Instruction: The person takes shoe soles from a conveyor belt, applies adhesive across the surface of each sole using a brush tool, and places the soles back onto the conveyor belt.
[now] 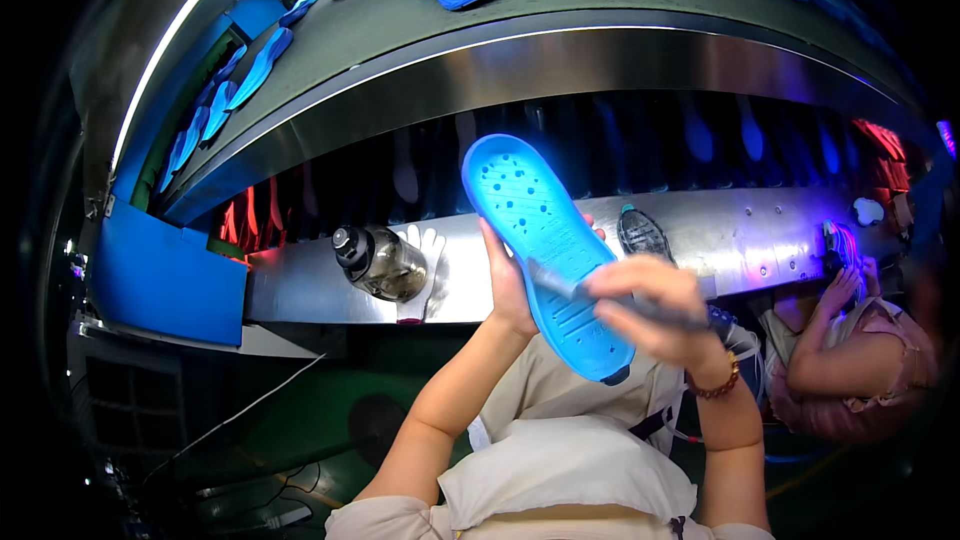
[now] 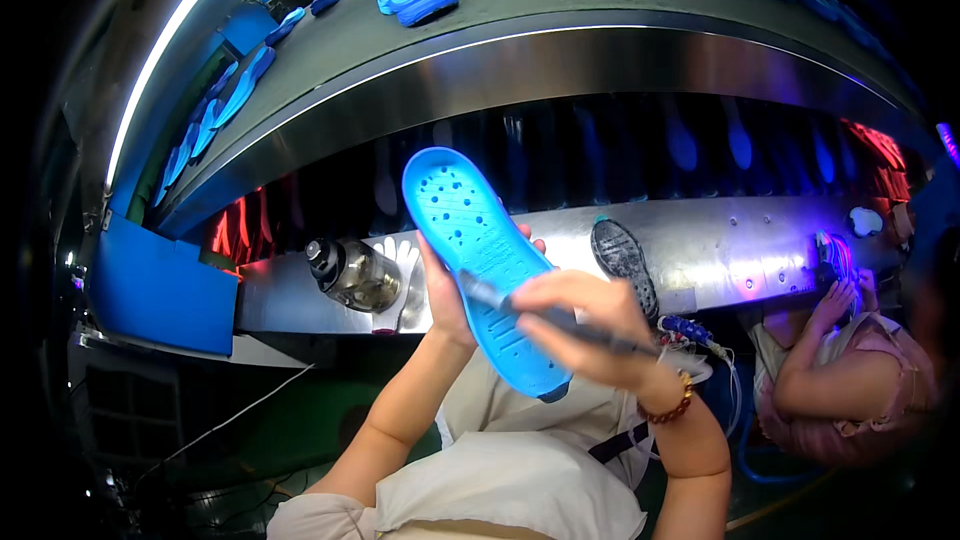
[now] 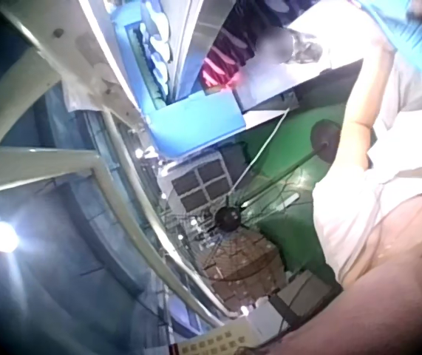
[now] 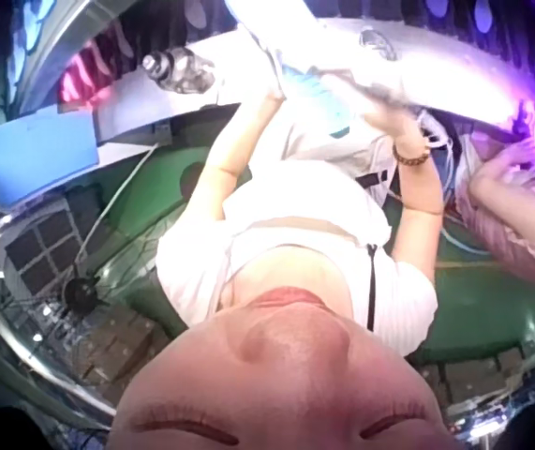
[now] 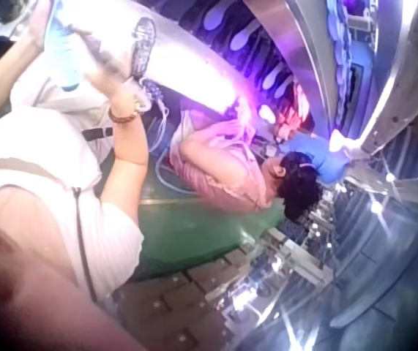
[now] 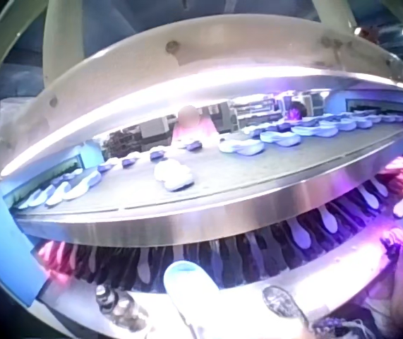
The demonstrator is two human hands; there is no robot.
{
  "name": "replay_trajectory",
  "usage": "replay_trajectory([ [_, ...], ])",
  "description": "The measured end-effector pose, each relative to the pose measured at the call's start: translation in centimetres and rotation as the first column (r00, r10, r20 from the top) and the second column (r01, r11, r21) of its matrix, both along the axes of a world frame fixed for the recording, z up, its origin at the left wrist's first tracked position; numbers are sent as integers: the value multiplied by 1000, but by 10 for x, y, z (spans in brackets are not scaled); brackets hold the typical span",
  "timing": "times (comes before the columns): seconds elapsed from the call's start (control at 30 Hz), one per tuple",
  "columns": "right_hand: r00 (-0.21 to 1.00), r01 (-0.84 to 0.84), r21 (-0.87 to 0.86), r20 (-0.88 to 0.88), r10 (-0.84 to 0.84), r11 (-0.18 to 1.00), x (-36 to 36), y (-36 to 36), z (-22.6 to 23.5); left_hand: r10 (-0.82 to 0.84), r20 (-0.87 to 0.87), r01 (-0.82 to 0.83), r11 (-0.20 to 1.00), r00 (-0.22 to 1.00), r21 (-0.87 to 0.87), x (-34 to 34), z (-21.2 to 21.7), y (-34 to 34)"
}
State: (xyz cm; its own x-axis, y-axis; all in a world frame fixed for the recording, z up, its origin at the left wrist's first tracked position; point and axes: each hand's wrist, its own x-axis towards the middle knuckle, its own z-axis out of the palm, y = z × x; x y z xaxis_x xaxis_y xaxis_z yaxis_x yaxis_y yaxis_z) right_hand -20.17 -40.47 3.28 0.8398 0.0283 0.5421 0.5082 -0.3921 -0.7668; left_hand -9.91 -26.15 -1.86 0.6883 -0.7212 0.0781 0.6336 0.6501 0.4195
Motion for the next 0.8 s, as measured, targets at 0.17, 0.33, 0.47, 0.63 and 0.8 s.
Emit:
replay_trajectory([
  [0.17, 973, -214, 96, -68, 221, 972, -22, -5, 4, 144, 1, -144, 988, 990, 63, 10, 12, 22],
  [0.33, 966, -223, 41, -128, 226, 974, -27, 1, -4, 97, 49, -99, 994, 994, 48, 15, 21, 22],
  [0.47, 945, -258, 335, -110, 309, 906, -22, -16, -18, 52, 100, -54, 998, 994, 22, 18, 41, 25],
  [0.63, 958, -47, 718, -164, 234, 694, -26, 7, -20, 127, 78, -133, 988, 989, 81, -7, 43, 27],
  [0.8, 972, -63, 440, -178, 156, 896, -39, 22, -11, 148, 104, -162, 976, 984, 145, -23, 25, 18],
])
